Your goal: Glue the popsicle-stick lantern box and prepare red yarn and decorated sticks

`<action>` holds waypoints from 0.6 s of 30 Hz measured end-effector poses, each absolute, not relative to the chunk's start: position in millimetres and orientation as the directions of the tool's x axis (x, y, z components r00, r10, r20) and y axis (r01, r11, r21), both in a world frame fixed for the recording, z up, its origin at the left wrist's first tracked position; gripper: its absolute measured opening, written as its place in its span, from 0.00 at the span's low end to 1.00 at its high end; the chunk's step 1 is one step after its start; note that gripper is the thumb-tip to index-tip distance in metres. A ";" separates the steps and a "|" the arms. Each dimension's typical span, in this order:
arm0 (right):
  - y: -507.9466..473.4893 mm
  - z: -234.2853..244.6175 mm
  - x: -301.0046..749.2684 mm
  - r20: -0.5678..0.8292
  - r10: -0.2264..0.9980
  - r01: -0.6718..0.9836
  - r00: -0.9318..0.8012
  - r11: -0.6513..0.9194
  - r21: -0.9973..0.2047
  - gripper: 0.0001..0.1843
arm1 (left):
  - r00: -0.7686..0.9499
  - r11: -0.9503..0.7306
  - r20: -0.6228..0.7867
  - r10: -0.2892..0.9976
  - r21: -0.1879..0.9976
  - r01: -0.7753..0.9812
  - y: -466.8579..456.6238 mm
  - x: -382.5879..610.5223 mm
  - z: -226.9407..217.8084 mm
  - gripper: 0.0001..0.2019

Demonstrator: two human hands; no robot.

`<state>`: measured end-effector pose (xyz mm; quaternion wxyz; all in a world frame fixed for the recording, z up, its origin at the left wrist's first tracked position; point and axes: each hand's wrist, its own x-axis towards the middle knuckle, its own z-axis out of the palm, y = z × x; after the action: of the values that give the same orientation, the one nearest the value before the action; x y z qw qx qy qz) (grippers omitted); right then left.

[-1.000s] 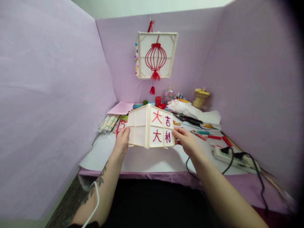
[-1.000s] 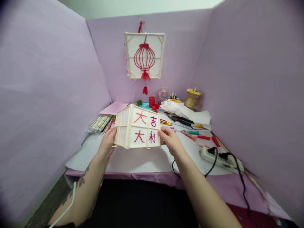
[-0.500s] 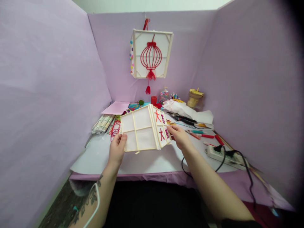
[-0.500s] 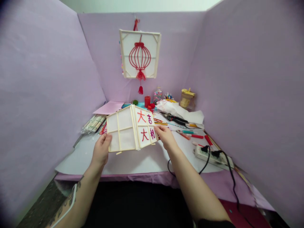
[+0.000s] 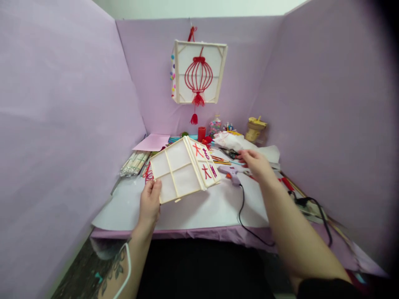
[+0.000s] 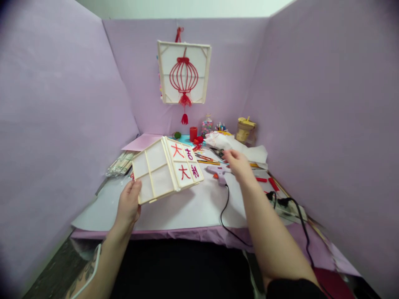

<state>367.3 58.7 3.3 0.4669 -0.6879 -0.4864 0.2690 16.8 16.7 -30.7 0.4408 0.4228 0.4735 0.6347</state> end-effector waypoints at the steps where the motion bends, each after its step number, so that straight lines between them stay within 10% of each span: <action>1: 56.2 3.8 381.6 0.106 0.904 0.477 0.414 -0.116 -0.871 0.18 | -0.247 -0.153 0.101 0.964 0.968 -0.199 15.5 17.7 -30.7 0.15; 9: 56.5 -53.9 374.9 0.063 0.918 0.713 0.391 -0.259 -0.652 0.15 | -0.304 -0.137 0.049 0.951 0.951 -0.276 5.4 26.0 -26.7 0.15; 18: 58.7 -58.5 368.1 -0.049 0.935 0.593 0.351 -0.263 -0.761 0.14 | -0.362 -0.102 -0.037 0.931 0.929 -0.356 -0.9 27.6 -28.6 0.17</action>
<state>368.1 58.7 -58.5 0.3324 -0.7517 -0.5081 0.2574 27.6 -0.9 -28.6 0.4753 0.3047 0.4724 0.6768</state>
